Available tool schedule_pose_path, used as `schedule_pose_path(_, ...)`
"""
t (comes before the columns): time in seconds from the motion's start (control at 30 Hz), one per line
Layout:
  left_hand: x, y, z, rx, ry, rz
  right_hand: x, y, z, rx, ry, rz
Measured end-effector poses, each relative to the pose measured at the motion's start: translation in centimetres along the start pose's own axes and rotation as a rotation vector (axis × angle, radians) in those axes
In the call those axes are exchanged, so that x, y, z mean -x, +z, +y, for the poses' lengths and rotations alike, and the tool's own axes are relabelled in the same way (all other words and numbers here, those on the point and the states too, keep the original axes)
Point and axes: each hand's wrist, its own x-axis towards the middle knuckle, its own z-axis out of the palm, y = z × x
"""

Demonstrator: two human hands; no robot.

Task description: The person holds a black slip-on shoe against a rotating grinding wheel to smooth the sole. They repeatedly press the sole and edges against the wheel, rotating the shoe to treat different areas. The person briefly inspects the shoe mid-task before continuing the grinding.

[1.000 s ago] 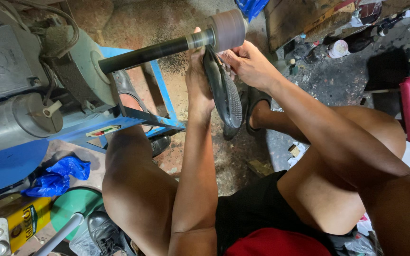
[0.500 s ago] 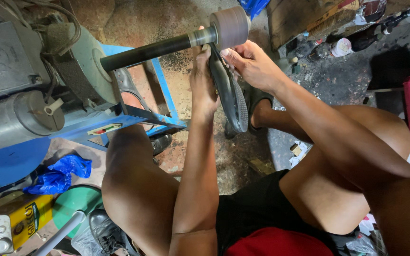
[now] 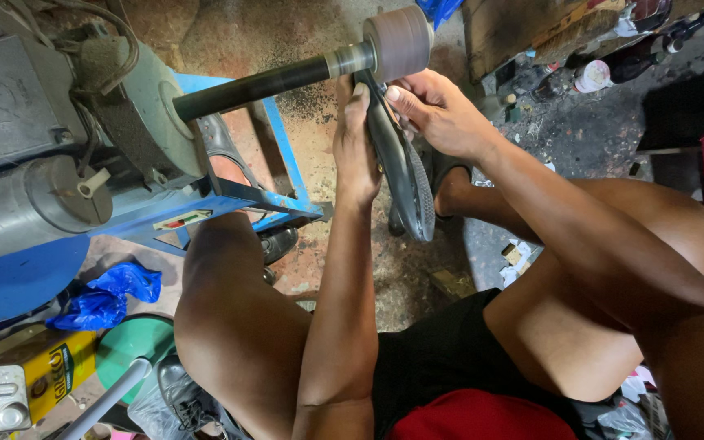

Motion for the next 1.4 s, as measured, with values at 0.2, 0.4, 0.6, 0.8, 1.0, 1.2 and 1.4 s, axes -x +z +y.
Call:
schedule_pose_path(0.2,0.6,0.6,0.6,-0.04,0.035,-0.013,0.4,0.1,-0.4,0.005,-0.013,-0.008)
schedule_pose_path(0.4,1.1,0.5,0.6,-0.213,0.112,0.03,0.8,0.1,-0.5,0.079,-0.016,-0.001)
schedule_pose_path(0.6,1.1,0.6,0.7,-0.306,0.073,0.018,0.9,-0.1,0.1,0.115,-0.032,0.001)
schedule_pose_path(0.8,1.8,0.5,0.7,-0.261,0.132,0.011,1.2,0.1,-0.1,0.03,0.002,-0.023)
schedule_pose_path(1.0,0.5,-0.7,-0.8,-0.09,0.007,0.029,0.5,0.4,0.6,0.091,0.066,0.017)
schedule_pose_path(1.2,-1.0,-3.9,-3.9,-1.039,0.858,0.031,-0.9,0.3,1.9,0.105,0.129,0.139)
schedule_pose_path(1.4,-2.6,-5.0,-5.2,-1.122,0.831,0.065,-1.3,-0.4,1.1,0.174,0.128,0.081)
